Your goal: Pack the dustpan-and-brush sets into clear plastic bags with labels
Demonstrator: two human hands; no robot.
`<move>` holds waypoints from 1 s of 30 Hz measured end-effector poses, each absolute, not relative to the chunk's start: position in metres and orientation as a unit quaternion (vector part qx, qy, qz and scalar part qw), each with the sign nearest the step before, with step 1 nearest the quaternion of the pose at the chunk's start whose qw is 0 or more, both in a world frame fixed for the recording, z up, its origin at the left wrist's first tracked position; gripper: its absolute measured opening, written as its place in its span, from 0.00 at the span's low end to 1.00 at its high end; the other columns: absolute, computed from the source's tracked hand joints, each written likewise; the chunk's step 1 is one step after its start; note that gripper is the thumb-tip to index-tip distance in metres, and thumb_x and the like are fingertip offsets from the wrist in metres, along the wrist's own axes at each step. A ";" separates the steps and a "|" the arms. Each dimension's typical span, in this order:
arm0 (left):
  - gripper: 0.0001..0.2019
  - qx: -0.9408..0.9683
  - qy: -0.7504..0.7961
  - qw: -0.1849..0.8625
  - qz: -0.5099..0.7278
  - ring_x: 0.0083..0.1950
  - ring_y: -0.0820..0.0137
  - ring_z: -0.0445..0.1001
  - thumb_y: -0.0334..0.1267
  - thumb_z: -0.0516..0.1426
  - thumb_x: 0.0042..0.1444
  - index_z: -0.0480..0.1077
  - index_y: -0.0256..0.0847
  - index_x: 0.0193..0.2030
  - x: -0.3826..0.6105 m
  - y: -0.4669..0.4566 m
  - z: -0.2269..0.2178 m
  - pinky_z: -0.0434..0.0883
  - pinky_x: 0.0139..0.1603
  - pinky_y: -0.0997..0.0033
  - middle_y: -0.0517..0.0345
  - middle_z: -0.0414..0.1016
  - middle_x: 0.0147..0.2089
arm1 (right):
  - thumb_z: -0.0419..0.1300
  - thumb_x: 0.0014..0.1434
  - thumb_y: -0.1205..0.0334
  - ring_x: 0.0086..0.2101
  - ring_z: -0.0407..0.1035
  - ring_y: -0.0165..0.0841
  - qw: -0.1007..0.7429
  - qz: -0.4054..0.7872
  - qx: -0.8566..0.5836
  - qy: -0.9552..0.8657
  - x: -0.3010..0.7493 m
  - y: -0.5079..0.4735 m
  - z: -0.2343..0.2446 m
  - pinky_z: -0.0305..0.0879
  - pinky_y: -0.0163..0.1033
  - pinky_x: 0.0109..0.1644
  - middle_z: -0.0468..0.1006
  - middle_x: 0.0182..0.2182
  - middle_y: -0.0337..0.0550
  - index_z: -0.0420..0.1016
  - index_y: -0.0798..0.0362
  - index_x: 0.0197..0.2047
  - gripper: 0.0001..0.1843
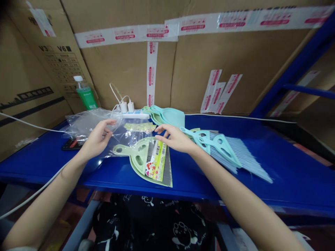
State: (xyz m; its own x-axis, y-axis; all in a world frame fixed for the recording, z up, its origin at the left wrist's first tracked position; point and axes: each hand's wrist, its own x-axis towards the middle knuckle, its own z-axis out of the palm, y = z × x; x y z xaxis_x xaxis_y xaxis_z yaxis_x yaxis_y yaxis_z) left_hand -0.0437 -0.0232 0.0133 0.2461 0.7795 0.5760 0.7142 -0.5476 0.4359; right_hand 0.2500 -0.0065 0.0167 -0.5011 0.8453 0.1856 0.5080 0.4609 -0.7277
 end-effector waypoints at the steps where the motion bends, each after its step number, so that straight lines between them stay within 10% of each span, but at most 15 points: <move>1: 0.19 0.792 0.482 0.009 0.374 0.38 0.71 0.72 0.24 0.46 0.55 0.65 0.39 0.53 -0.046 -0.024 0.015 0.72 0.47 0.65 0.51 0.69 0.50 | 0.57 0.57 0.47 0.36 0.72 0.37 0.280 0.253 -0.419 -0.826 0.248 -0.010 0.017 0.71 0.46 0.40 0.76 0.45 0.50 0.72 0.51 0.48 0.21; 9: 0.21 0.806 0.518 -0.072 0.277 0.47 0.62 0.72 0.20 0.44 0.47 0.69 0.40 0.42 -0.063 -0.028 0.028 0.69 0.51 0.62 0.52 0.72 0.43 | 0.58 0.50 0.33 0.64 0.48 0.58 0.119 0.147 -0.371 -0.909 0.205 -0.042 0.015 0.49 0.64 0.64 0.58 0.64 0.66 0.61 0.64 0.64 0.50; 17: 0.20 0.804 0.549 -0.112 0.199 0.36 0.60 0.69 0.17 0.45 0.36 0.69 0.42 0.31 -0.070 -0.023 0.024 0.68 0.41 0.61 0.54 0.73 0.33 | 0.61 0.43 0.30 0.67 0.26 0.58 0.017 0.211 -0.343 -0.915 0.182 -0.041 0.020 0.33 0.65 0.67 0.31 0.69 0.66 0.33 0.62 0.72 0.69; 23: 0.18 0.820 0.517 -0.127 0.211 0.31 0.62 0.66 0.19 0.47 0.35 0.67 0.44 0.28 -0.073 -0.023 0.022 0.67 0.36 0.63 0.56 0.72 0.29 | 0.64 0.47 0.45 0.66 0.42 0.59 0.042 0.171 -0.333 -0.926 0.194 -0.041 0.020 0.34 0.67 0.66 0.51 0.66 0.70 0.36 0.64 0.72 0.61; 30: 0.18 0.826 0.514 -0.112 0.202 0.31 0.63 0.67 0.20 0.46 0.34 0.69 0.43 0.27 -0.077 -0.020 0.020 0.67 0.37 0.63 0.56 0.74 0.29 | 0.58 0.49 0.64 0.48 0.67 0.47 0.133 0.121 -0.373 -0.910 0.205 -0.031 0.015 0.52 0.61 0.61 0.75 0.42 0.51 0.63 0.55 0.60 0.33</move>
